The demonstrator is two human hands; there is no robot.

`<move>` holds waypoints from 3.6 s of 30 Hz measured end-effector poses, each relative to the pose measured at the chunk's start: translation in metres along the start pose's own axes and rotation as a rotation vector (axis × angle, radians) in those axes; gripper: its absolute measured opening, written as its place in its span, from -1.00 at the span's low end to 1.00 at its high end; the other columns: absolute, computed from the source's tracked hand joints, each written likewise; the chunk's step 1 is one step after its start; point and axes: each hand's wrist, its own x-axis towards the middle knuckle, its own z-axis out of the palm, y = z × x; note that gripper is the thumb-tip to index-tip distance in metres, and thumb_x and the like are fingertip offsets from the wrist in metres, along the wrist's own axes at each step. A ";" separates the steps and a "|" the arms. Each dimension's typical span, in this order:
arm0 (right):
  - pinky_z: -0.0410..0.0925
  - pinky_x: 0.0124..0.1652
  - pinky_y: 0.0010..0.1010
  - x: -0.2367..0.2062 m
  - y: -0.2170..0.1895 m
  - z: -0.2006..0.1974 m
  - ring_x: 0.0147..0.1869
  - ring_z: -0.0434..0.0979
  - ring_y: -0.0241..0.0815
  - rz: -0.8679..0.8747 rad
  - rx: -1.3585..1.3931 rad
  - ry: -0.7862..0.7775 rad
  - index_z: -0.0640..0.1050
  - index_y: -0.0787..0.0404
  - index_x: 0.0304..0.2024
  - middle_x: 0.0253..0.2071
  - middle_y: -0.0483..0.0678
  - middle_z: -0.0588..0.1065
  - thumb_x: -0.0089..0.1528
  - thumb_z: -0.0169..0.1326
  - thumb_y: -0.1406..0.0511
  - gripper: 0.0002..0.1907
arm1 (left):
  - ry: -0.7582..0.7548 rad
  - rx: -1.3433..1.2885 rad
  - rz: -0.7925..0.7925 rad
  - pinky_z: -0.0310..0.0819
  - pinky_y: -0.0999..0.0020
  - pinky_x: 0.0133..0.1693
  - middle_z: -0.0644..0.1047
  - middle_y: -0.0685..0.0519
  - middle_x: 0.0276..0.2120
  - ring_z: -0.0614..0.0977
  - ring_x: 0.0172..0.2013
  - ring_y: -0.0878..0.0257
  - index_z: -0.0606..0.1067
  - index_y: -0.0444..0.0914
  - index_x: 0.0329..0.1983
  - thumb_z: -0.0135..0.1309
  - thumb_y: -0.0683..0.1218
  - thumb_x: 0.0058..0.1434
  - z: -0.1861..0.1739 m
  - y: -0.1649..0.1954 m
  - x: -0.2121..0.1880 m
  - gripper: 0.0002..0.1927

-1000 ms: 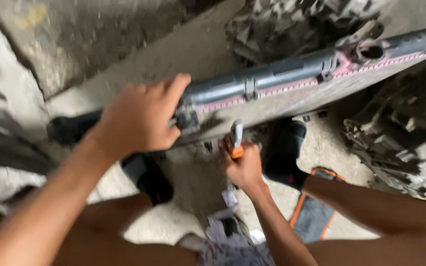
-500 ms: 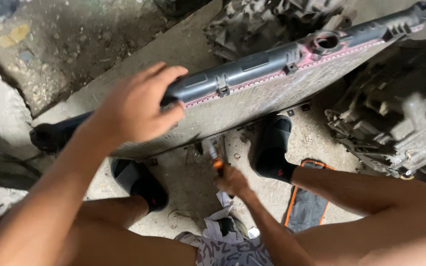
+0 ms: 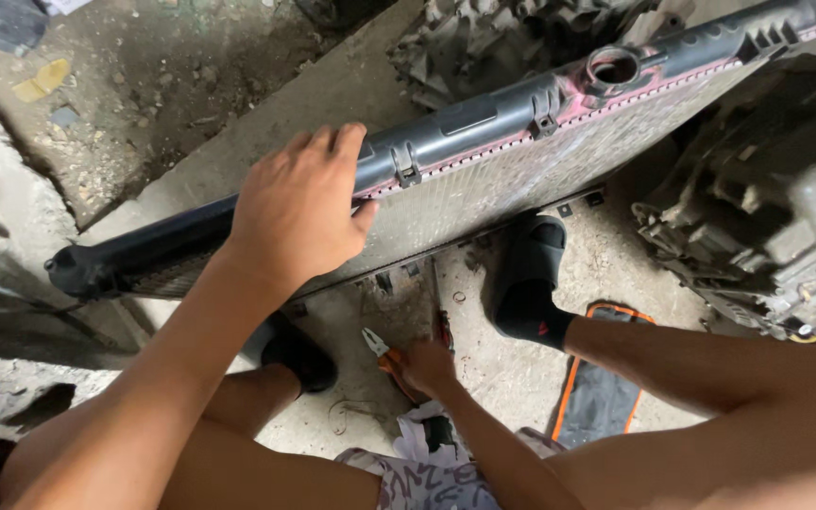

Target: The person uses pliers and a screwdriver to pry and adjust the plastic tank of a car radiator. They repeatedly reposition the radiator and apply force to separate or align the tank from the core.

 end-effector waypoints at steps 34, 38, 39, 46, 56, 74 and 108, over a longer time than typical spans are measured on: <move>0.45 -0.17 -0.35 -0.079 0.040 -0.178 -0.18 0.66 -0.20 -0.044 0.529 0.640 0.67 0.14 -0.12 -0.26 -0.06 0.66 0.21 0.25 0.22 -0.78 | -0.260 -0.018 -0.048 0.51 0.03 -0.01 0.57 -0.18 -0.07 0.67 -0.14 -0.05 0.26 -0.29 0.28 0.22 0.15 0.15 -0.008 0.006 0.023 -0.25; 0.59 0.09 -0.10 -0.131 0.007 -0.256 -0.07 0.65 -0.05 -0.593 1.440 0.966 0.49 0.21 -0.10 -0.16 0.04 0.57 0.35 -0.07 0.34 -0.86 | -0.312 -0.033 -0.059 0.51 0.02 0.00 0.56 -0.19 -0.06 0.63 -0.08 -0.09 0.22 -0.27 0.35 0.23 0.25 0.15 -0.006 0.014 0.035 -0.15; 0.59 0.08 -0.10 -0.133 0.000 -0.276 -0.07 0.65 -0.06 -0.687 1.527 1.043 0.49 0.22 -0.10 -0.17 0.04 0.57 0.34 -0.07 0.34 -0.86 | -0.274 -0.029 -0.046 0.49 0.01 -0.01 0.56 -0.20 -0.06 0.62 -0.07 -0.12 0.20 -0.28 0.35 0.23 0.27 0.13 -0.004 0.016 0.037 -0.11; 0.56 0.00 -0.14 -0.079 -0.029 -0.353 -0.13 0.64 -0.08 -0.727 0.912 1.538 0.51 0.22 -0.11 -0.20 0.03 0.57 0.31 -0.04 0.33 -0.85 | -0.206 0.029 -0.022 0.50 -0.03 -0.08 0.57 -0.24 -0.15 0.64 -0.15 -0.12 0.19 -0.31 0.39 0.14 0.36 0.21 0.006 0.019 0.039 -0.08; 0.53 -0.10 -0.20 -0.027 -0.018 -0.339 -0.21 0.62 -0.11 -0.610 0.735 1.677 0.53 0.22 -0.12 -0.26 0.01 0.58 0.26 0.01 0.32 -0.83 | -0.152 0.042 0.032 0.59 0.08 -0.34 0.61 -0.22 -0.32 0.70 -0.39 -0.05 0.31 -0.39 0.28 0.11 0.35 0.23 0.008 0.017 0.038 -0.16; 0.47 -0.30 -0.30 -0.017 -0.014 -0.334 -0.36 0.59 -0.18 -0.570 0.650 1.637 0.58 0.23 -0.15 -0.36 -0.03 0.58 0.18 0.10 0.30 -0.78 | -0.130 0.061 0.059 0.59 0.12 -0.37 0.61 -0.19 -0.38 0.70 -0.42 -0.02 0.37 -0.39 0.17 0.15 0.33 0.23 0.009 0.016 0.037 -0.23; 0.32 0.03 -0.01 -0.010 -0.028 -0.022 0.24 0.41 0.22 -0.349 -0.479 0.317 0.34 0.28 0.29 0.20 0.25 0.38 0.10 0.16 0.13 -0.26 | -0.283 -0.055 -0.131 0.44 -0.05 -0.04 0.45 -0.27 0.05 0.55 -0.01 -0.19 0.22 -0.22 0.32 0.14 0.35 0.14 -0.007 0.025 0.033 -0.15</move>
